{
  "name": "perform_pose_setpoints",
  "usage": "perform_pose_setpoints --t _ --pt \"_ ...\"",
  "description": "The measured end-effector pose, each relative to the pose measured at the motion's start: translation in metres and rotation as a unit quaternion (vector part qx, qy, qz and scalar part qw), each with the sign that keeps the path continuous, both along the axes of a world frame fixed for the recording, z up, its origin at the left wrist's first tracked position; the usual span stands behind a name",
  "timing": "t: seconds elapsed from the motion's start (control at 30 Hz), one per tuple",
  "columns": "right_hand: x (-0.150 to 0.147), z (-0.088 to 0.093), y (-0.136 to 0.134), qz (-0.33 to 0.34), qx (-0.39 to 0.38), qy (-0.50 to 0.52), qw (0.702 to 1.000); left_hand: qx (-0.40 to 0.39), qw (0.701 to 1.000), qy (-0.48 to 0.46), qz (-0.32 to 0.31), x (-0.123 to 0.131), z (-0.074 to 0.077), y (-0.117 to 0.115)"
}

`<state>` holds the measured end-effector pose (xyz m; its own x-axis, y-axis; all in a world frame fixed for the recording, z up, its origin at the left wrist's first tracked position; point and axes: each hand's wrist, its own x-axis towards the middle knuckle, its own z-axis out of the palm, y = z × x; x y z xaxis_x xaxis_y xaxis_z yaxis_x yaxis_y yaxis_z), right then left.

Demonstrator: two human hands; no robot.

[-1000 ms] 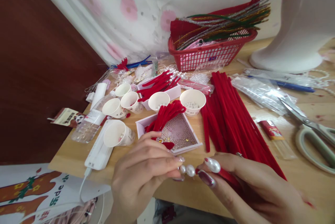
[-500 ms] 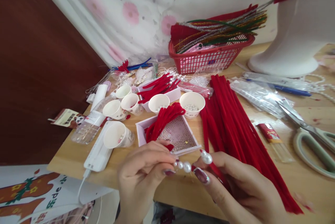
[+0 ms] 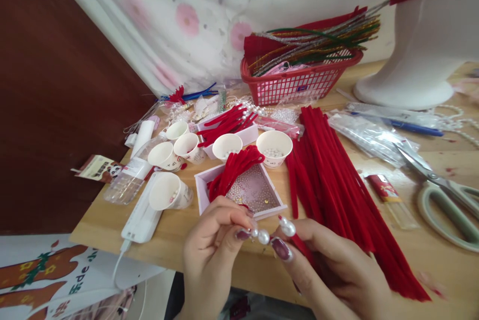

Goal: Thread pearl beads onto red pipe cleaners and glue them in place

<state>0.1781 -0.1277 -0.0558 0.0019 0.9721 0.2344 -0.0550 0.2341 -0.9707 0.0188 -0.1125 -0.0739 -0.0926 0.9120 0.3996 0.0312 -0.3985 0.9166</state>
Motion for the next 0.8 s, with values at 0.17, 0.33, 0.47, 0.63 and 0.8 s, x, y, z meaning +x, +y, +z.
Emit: perform_pose_setpoints --t 0.17,0.33,0.47,0.63,0.8 --pt "-0.0003 0.001 0.0007 0.014 -0.029 0.02 0.999 -0.034 0.998 -0.042 -0.019 0.0023 0.0005 -0.0036" --pt "-0.0019 -0.0011 0.0002 0.013 -0.034 0.039 0.999 -0.1 0.979 -0.156 -0.086 0.004 0.0027 -0.0039" --pt "-0.0008 -0.0013 -0.0008 0.015 -0.031 0.043 0.999 -0.109 0.975 -0.176 -0.079 0.0076 0.0037 -0.0022" --pt "0.003 -0.0017 -0.0011 0.036 -0.03 0.005 0.999 -0.111 0.978 -0.171 -0.039 0.0099 0.0024 -0.0045" --pt "0.0014 -0.005 0.0017 0.045 -0.025 0.022 0.998 -0.089 0.989 -0.104 -0.059 0.0056 0.0001 -0.0073"
